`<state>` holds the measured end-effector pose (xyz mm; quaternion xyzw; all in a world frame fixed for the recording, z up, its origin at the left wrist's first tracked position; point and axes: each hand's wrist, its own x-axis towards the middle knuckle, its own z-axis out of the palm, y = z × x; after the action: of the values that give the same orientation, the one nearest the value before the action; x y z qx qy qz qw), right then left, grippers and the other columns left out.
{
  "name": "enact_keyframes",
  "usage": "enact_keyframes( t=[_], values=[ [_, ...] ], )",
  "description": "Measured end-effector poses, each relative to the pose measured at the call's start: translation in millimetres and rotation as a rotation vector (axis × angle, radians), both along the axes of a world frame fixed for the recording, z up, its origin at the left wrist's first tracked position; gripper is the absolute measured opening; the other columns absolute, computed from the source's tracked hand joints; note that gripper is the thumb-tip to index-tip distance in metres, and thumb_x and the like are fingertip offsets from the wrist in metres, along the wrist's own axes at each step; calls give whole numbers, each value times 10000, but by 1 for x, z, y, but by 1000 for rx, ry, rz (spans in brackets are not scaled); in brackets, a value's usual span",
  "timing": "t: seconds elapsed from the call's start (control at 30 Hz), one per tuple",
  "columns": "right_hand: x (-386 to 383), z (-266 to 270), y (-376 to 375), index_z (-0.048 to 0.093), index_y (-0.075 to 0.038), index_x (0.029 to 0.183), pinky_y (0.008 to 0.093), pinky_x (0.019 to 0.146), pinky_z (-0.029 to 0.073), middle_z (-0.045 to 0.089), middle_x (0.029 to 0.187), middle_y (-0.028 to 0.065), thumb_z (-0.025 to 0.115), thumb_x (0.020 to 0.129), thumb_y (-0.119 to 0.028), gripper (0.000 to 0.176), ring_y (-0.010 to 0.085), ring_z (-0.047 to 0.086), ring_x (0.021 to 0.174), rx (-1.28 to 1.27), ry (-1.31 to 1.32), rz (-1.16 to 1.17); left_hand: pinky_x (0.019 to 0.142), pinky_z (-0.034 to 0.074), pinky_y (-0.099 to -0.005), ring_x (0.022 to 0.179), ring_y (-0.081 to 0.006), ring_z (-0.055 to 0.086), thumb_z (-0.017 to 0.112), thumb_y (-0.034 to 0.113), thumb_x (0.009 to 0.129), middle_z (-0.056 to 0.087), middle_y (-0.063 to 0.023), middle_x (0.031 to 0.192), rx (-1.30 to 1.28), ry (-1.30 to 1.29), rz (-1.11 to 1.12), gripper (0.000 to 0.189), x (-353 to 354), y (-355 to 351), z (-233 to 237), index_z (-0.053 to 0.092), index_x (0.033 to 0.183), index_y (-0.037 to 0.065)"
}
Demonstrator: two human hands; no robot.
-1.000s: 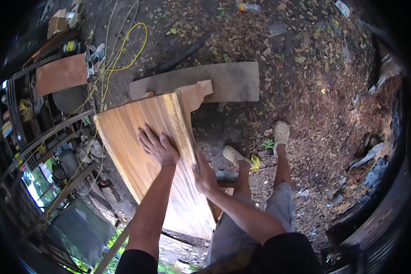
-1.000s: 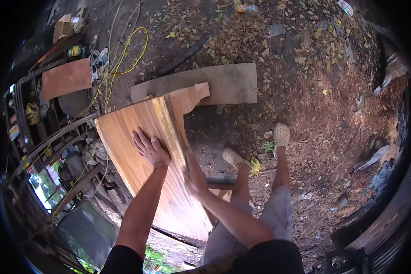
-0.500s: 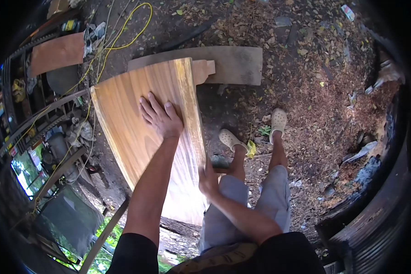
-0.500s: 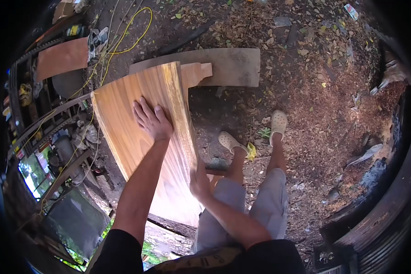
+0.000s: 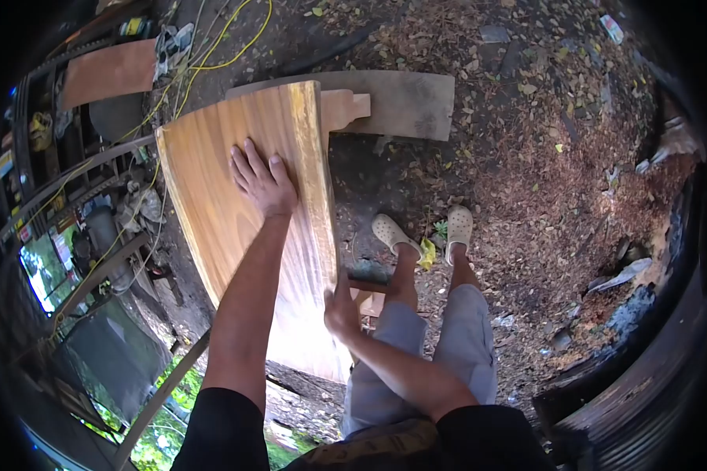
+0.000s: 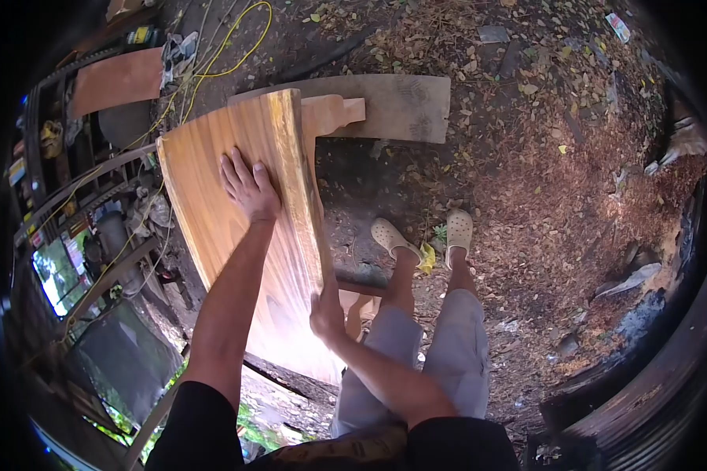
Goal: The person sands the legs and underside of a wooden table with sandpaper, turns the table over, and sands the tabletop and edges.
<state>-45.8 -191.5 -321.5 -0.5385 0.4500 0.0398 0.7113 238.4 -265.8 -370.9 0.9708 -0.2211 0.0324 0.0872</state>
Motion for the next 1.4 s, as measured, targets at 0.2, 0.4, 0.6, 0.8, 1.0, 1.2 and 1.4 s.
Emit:
enact_keyframes(
  t=[0.2,0.4,0.6,0.8,1.0,1.2,1.4],
  values=[
    [132,-2,-145,270,-8,1650,527,1133,471,472,1560,355,499,1105,-202,621,513,559,1358,-12,-48,18,1294,214,-597,1605,-505,151,719,563,951,138,-313,1741,-33,311,145,996,-71,92,51,250,1697,99],
    [39,-2,-36,235,-2,1658,515,1134,471,496,1533,365,465,1114,-213,627,516,564,1352,13,48,40,1303,214,-573,1614,-536,68,870,702,751,-15,-404,1717,239,791,442,1451,-219,259,76,7,1706,31],
    [51,11,-49,279,6,1645,509,1186,431,521,1519,349,433,1126,-261,603,500,554,1379,88,124,50,1296,183,-625,1592,-599,19,896,726,687,-68,-436,1698,224,783,495,1565,-232,247,67,-86,1700,48],
    [91,-12,-72,277,8,1655,490,1200,418,531,1505,363,420,1152,-395,660,474,536,1411,-362,-36,-39,1296,170,-639,1589,-605,2,895,727,682,-90,-416,1708,208,791,538,1567,-233,239,69,-105,1704,86],
    [-72,14,56,214,-29,1672,470,1239,353,437,1604,315,432,1086,-131,633,500,461,1463,281,208,254,1280,190,-672,1573,-633,-29,903,725,667,-118,-399,1713,181,787,526,1587,-236,249,64,-126,1702,103],
    [92,3,-101,205,39,1661,491,1185,418,443,1569,391,446,1135,-254,649,500,529,1410,89,-1,49,1278,190,-675,1570,-639,-25,898,730,669,-118,-411,1707,189,751,500,1590,-242,253,59,-133,1698,92],
    [-97,-3,96,219,-4,1663,506,1126,473,572,1437,363,439,1118,-277,648,471,611,1311,-35,87,160,1285,167,-667,1564,-650,-28,879,757,672,-109,-442,1689,214,804,522,1595,-238,249,67,-129,1691,57]
  ],
)
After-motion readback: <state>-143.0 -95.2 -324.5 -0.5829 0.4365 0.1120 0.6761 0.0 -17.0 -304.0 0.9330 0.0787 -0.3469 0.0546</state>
